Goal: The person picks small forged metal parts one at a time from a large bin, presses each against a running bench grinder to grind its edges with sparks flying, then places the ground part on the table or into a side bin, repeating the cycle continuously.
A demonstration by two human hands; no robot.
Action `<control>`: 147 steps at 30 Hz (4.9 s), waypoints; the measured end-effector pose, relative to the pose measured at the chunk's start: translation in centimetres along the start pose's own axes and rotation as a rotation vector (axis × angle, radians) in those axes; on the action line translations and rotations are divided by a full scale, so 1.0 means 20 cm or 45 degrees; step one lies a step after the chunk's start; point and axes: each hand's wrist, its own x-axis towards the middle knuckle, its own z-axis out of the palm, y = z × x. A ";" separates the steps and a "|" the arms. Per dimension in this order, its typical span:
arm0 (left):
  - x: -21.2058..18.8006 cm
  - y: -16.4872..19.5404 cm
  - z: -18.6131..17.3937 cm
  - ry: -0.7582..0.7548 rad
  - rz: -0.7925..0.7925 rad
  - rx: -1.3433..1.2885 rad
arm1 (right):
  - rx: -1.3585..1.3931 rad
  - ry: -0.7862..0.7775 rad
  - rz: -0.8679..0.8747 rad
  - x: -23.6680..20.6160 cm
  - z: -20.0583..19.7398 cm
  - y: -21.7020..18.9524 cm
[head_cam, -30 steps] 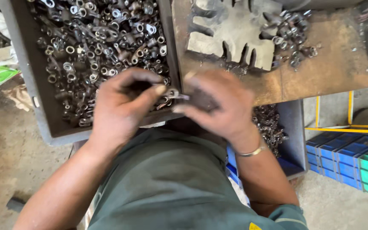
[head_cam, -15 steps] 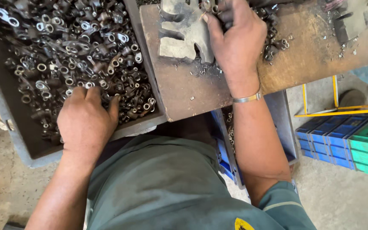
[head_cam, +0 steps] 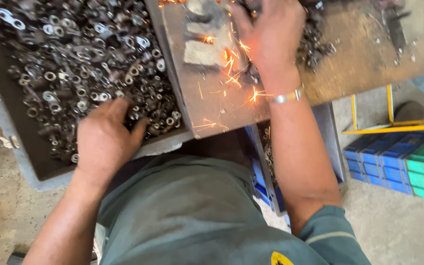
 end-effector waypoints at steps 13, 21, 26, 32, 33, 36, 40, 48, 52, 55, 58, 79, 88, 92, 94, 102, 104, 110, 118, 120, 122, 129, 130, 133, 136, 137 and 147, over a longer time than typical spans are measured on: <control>0.13 0.21 -0.15 -0.111 -0.366 -1.320 | 0.809 -0.183 0.074 -0.25 -0.35 -0.58; 0.24 0.22 -0.13 -0.154 -0.048 -1.387 | 0.407 -0.091 -0.043 -0.20 -0.31 -0.47; 0.19 0.15 -0.03 0.102 0.090 -0.277 | 0.153 0.047 0.152 -0.13 -0.18 -0.24; 0.13 0.10 0.10 0.074 0.011 -0.038 | 0.105 0.038 0.238 -0.04 -0.06 -0.11; 0.12 0.09 0.10 0.107 0.007 -0.066 | 0.111 0.053 0.240 -0.04 -0.05 -0.11; 0.11 0.03 0.06 0.229 -0.049 -0.201 | 0.061 0.051 0.231 -0.02 -0.05 -0.11; 0.08 -0.05 0.00 0.275 -0.186 -0.230 | 0.054 0.023 0.218 0.00 -0.08 -0.09; 0.10 -0.05 0.03 0.130 -0.236 -0.229 | 0.009 0.070 0.020 0.06 -0.05 -0.11; 0.12 0.01 0.06 0.131 0.081 0.054 | -0.097 0.036 -0.035 0.02 -0.03 -0.08; 0.14 0.00 0.07 0.070 0.074 0.127 | 0.162 0.065 0.011 -0.10 -0.11 -0.05; 0.13 -0.03 0.04 0.006 0.030 0.025 | -0.033 0.307 0.201 -0.21 -0.20 -0.08; 0.17 0.17 -0.12 0.221 0.174 -0.624 | 0.191 -0.022 0.208 -0.10 -0.19 -0.26; 0.09 0.09 0.02 0.035 0.127 -0.537 | 0.006 0.071 0.193 -0.04 -0.06 -0.13; 0.11 0.09 0.03 -0.113 0.127 -0.490 | 0.000 0.010 0.252 -0.05 -0.08 -0.11; 0.12 0.09 0.04 -0.167 0.149 -0.475 | 0.086 0.007 0.191 -0.05 -0.09 -0.11; 0.13 0.10 0.07 -0.235 0.185 -0.451 | 0.105 -0.028 0.215 -0.05 -0.07 -0.11; 0.13 0.09 0.06 -0.246 0.165 -0.469 | 0.028 -0.011 0.152 -0.05 -0.07 -0.10; 0.14 0.08 0.07 -0.201 0.169 -0.462 | -0.142 -0.037 0.028 -0.01 -0.09 -0.07; 0.22 0.00 0.07 0.128 0.151 0.082 | -0.002 -0.014 -0.087 0.00 -0.05 -0.08; 0.28 -0.09 0.00 0.265 0.199 0.293 | 0.056 0.078 -0.140 -0.04 -0.10 -0.10; 0.34 -0.18 -0.05 0.290 0.218 0.471 | 0.103 0.148 -0.210 -0.06 -0.14 -0.11; 0.40 -0.22 -0.06 0.151 0.134 0.568 | -0.052 0.272 -0.011 -0.16 -0.27 -0.10; 0.40 -0.19 -0.07 0.191 0.116 0.545 | -0.111 0.292 0.069 -0.16 -0.29 -0.09; 0.39 -0.08 -0.15 0.230 0.082 0.388 | -0.256 0.415 0.176 -0.20 -0.36 -0.15; 0.33 0.09 -0.18 0.044 -0.324 -0.996 | 0.256 0.180 0.247 -0.27 -0.36 -0.33; 0.29 0.16 -0.16 -0.045 -0.396 -1.174 | 0.391 0.020 0.204 -0.30 -0.35 -0.41; 0.26 0.32 -0.06 -0.196 -0.283 -1.280 | 0.099 0.004 0.013 -0.19 -0.25 -0.30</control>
